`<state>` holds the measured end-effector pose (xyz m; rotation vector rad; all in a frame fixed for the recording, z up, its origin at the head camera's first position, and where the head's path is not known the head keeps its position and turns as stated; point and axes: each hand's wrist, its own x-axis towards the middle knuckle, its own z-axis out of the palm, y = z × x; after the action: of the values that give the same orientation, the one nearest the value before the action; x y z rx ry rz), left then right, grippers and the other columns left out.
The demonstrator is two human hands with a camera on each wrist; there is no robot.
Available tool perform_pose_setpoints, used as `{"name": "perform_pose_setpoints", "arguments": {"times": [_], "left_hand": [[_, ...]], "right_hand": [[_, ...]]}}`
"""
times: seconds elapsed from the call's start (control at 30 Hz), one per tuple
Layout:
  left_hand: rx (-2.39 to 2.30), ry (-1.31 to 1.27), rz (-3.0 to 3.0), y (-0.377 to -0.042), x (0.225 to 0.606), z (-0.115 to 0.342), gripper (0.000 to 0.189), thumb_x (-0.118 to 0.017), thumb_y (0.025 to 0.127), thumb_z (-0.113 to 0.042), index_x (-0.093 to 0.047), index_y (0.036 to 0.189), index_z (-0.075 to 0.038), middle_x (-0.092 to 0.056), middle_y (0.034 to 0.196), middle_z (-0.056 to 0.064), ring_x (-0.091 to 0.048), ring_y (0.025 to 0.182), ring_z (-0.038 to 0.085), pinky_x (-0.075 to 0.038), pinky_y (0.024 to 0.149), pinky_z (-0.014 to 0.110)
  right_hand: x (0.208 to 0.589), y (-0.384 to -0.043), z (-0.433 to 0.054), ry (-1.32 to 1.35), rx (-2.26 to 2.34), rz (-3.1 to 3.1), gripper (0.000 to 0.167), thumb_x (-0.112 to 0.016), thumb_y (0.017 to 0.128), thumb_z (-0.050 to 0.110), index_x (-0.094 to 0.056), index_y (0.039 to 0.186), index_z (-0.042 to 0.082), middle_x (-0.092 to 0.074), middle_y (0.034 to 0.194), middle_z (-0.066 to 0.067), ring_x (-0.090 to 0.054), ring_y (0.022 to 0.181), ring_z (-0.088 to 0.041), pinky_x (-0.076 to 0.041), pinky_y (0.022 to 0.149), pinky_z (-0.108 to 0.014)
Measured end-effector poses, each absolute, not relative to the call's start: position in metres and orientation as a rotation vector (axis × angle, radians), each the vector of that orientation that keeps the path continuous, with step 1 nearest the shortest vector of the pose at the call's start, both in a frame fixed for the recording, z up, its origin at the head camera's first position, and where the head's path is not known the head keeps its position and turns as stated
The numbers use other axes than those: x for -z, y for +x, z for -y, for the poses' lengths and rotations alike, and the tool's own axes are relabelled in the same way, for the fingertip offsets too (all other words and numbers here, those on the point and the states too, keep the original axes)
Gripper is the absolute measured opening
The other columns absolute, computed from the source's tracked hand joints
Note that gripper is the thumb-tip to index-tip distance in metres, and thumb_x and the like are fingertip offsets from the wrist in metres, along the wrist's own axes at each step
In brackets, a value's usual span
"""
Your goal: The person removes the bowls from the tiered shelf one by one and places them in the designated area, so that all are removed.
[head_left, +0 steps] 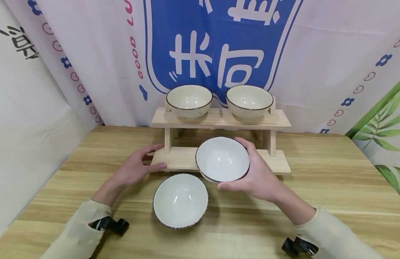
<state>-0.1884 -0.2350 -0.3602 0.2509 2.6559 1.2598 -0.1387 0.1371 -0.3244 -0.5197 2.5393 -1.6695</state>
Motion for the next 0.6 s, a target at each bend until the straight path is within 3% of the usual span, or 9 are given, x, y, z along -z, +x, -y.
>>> {"name": "perform_pose_setpoints", "arguments": {"times": [0.27,0.5,0.6], "left_hand": [[-1.26,0.252,-2.653,-0.189,0.36,0.234,0.082,-0.078,0.097,-0.042,-0.039,0.165,-0.02,-0.042,0.165,0.022,-0.054,0.141,0.045,-0.048,0.11,0.056],[-1.268,0.244,-2.639,-0.189,0.36,0.235,0.082,-0.078,0.097,-0.041,-0.039,0.166,-0.02,-0.041,0.166,0.022,-0.054,0.14,0.044,-0.048,0.108,0.053],[-1.27,0.246,-2.643,-0.189,0.36,0.235,0.081,-0.078,0.097,-0.041,-0.039,0.165,-0.02,-0.041,0.165,0.022,-0.054,0.14,0.044,-0.048,0.108,0.052]], "right_hand": [[0.325,-0.132,-0.149,-0.55,1.672,-2.517,0.125,-0.103,0.067,0.022,-0.024,0.164,0.013,-0.046,0.157,-0.012,-0.061,0.133,-0.035,-0.052,0.107,-0.049],[0.329,-0.128,-0.161,-0.617,1.712,-2.428,0.121,-0.101,0.067,0.014,-0.027,0.163,0.013,-0.046,0.157,-0.013,-0.058,0.135,-0.038,-0.056,0.1,-0.029],[0.33,-0.126,-0.166,-0.676,1.726,-2.393,0.12,-0.101,0.067,0.009,-0.028,0.162,0.012,-0.046,0.156,-0.014,-0.056,0.135,-0.041,-0.057,0.097,-0.027]]}}
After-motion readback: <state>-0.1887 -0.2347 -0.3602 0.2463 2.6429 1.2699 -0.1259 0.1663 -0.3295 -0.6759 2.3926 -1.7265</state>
